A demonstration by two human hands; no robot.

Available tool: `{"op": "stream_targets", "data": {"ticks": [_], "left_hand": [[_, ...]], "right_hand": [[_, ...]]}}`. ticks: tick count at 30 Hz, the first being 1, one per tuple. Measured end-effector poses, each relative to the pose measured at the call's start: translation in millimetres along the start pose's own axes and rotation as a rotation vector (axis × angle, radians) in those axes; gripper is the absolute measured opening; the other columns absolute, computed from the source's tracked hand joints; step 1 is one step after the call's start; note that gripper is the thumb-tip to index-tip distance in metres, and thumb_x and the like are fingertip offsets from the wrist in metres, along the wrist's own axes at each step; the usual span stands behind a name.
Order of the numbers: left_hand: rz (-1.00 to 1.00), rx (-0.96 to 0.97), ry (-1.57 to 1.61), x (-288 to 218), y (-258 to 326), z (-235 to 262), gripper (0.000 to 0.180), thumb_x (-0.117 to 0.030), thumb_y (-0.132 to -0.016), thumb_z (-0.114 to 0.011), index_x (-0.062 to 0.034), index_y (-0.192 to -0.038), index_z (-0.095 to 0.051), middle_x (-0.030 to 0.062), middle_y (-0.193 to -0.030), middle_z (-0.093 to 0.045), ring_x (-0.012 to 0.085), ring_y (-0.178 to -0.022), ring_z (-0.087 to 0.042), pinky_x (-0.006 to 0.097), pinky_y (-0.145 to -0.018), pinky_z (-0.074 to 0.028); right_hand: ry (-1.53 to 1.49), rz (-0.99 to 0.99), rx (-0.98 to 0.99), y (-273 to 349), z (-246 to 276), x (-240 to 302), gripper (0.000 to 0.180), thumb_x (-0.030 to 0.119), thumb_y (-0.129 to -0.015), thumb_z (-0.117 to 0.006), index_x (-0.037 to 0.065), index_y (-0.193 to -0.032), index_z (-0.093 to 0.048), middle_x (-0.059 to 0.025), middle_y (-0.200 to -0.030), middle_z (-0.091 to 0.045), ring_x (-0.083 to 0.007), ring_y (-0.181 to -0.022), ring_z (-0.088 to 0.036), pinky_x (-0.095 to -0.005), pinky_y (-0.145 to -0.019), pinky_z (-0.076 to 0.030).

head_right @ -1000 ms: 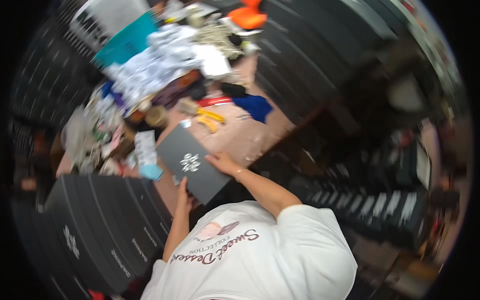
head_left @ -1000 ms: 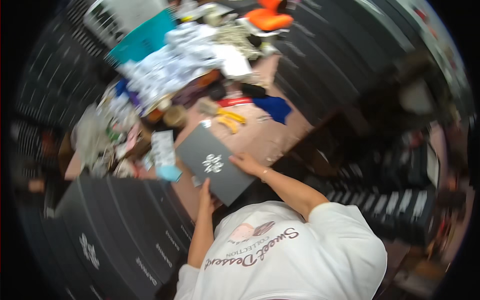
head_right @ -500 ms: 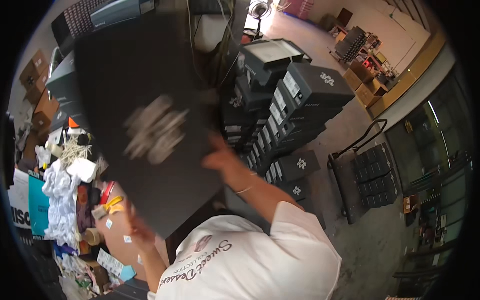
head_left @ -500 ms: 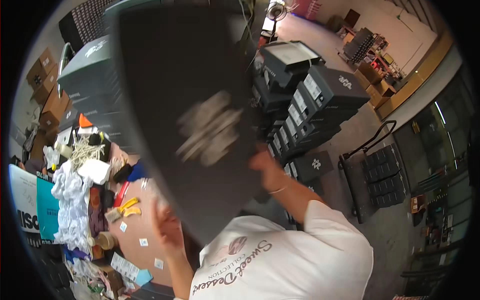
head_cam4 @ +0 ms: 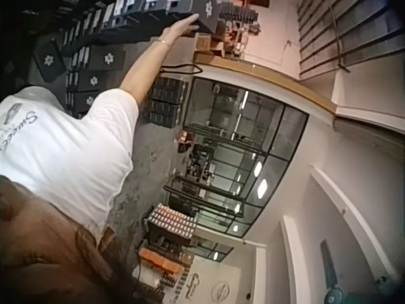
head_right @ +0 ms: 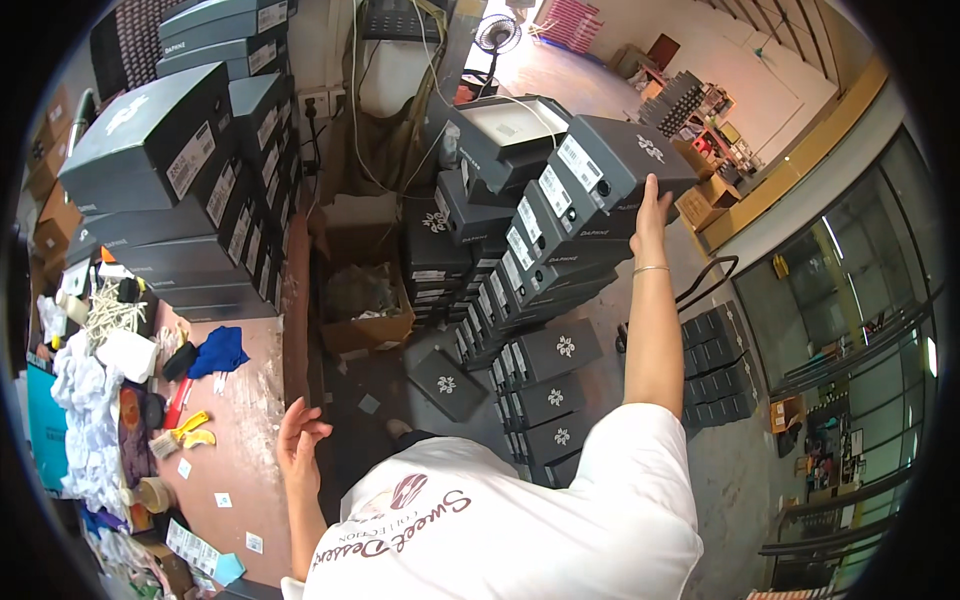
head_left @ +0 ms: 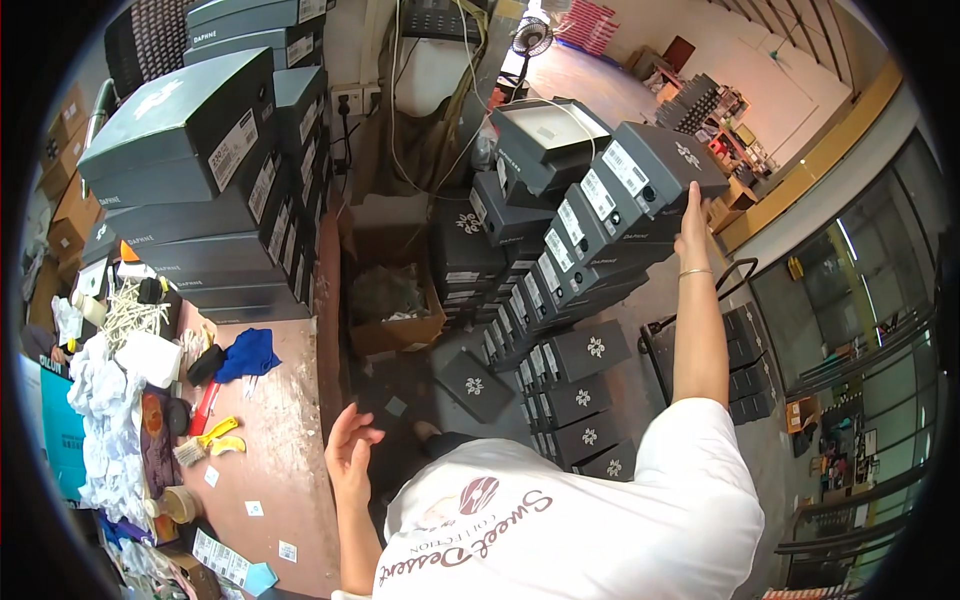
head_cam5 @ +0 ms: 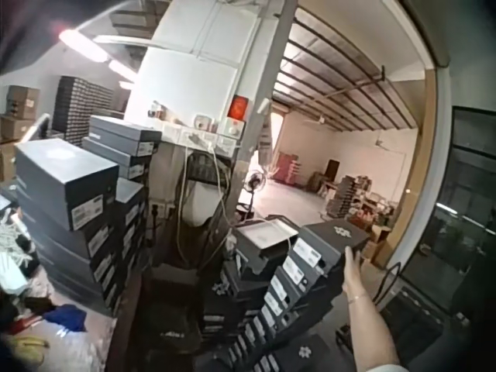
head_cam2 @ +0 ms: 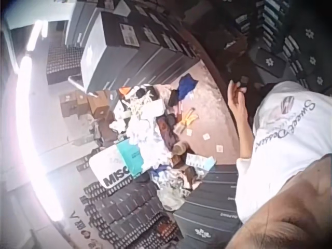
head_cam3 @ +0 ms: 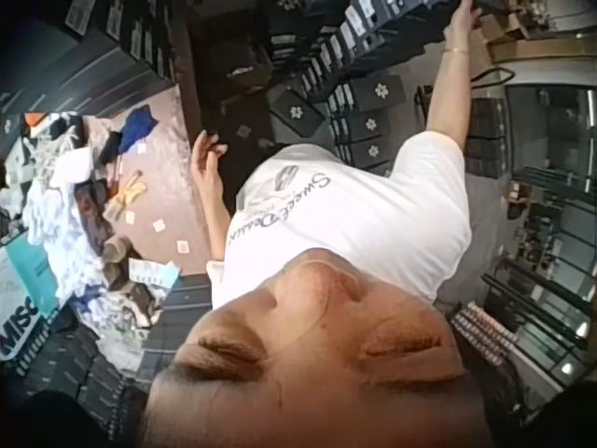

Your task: Clean shoes with a brush and sponge, then wrap them in protective paper and pack them into boxes.

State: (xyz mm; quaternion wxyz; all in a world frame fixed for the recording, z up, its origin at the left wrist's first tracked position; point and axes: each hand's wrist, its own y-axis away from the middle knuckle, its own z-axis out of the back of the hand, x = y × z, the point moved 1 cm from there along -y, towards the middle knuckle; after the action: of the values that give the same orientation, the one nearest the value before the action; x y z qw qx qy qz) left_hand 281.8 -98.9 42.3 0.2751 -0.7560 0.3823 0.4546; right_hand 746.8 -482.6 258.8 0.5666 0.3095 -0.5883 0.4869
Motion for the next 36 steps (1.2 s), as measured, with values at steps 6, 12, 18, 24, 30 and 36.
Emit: {"op": "stream_targets", "data": {"ticks": [6, 12, 18, 24, 30, 36], "left_hand": [[0.007, -0.335, -0.086, -7, 55, 52, 0.04, -0.011, -0.093, -0.053, 0.0014, -0.13, -0.047, 0.0123, -0.114, -0.058, 0.0152, -0.087, -0.061, 0.028, -0.081, -0.049], [-0.002, -0.481, 0.011, -12, 79, 66, 0.038, -0.014, -0.094, -0.055, 0.0002, -0.129, -0.049, 0.0103, -0.11, -0.058, 0.0148, -0.086, -0.059, 0.029, -0.082, -0.049], [-0.115, -0.662, -0.213, -48, 91, 74, 0.036, -0.005, -0.092, -0.052, 0.0001, -0.127, -0.05, 0.0103, -0.11, -0.058, 0.0143, -0.087, -0.055, 0.028, -0.082, -0.048], [-0.795, -1.112, -0.781, -195, 168, 20, 0.042, -0.027, -0.095, -0.051, 0.0082, -0.118, -0.047, 0.0166, -0.098, -0.058, 0.0244, -0.084, -0.06, 0.033, -0.078, -0.052], [-0.879, -1.369, -1.322, -233, 220, -39, 0.047, -0.034, -0.095, -0.051, 0.0101, -0.113, -0.049, 0.0182, -0.092, -0.06, 0.026, -0.08, -0.061, 0.034, -0.075, -0.052], [-0.65, -1.558, -1.537, -237, 260, -45, 0.045, -0.034, -0.094, -0.052, 0.0082, -0.108, -0.053, 0.0161, -0.089, -0.06, 0.0252, -0.079, -0.059, 0.035, -0.075, -0.049]], "right_hand": [[0.384, 0.652, 0.049, 7, -16, 19, 0.069, 0.046, -0.085, -0.061, 0.008, -0.138, -0.04, -0.0216, -0.15, -0.02, -0.0347, -0.14, -0.015, -0.0436, -0.112, -0.016], [0.836, 0.8, -0.126, 15, -36, 13, 0.059, 0.05, -0.078, -0.066, 0.012, -0.121, -0.053, -0.0175, -0.133, -0.044, -0.0393, -0.131, -0.031, -0.0545, -0.108, -0.02], [0.949, 1.107, -0.323, 59, -69, 57, 0.052, 0.04, -0.083, -0.066, 0.007, -0.121, -0.051, -0.0167, -0.133, -0.043, -0.0366, -0.131, -0.031, -0.0577, -0.103, -0.026], [-0.196, 1.124, 1.266, 386, -255, 52, 0.027, 0.01, -0.08, -0.062, 0.006, -0.107, -0.06, -0.0151, -0.105, -0.061, -0.0266, -0.097, -0.061, -0.0352, -0.086, -0.05], [-1.088, 1.579, 2.227, 655, -201, 83, 0.046, 0.035, -0.086, -0.058, 0.007, -0.121, -0.048, -0.0229, -0.12, -0.048, -0.0373, -0.103, -0.054, -0.0439, -0.082, -0.047], [-1.722, 1.187, 2.135, 761, -114, 99, 0.052, 0.038, -0.095, -0.05, 0.004, -0.134, -0.042, -0.0273, -0.119, -0.051, -0.0389, -0.101, -0.057, -0.0415, -0.081, -0.051]]}}
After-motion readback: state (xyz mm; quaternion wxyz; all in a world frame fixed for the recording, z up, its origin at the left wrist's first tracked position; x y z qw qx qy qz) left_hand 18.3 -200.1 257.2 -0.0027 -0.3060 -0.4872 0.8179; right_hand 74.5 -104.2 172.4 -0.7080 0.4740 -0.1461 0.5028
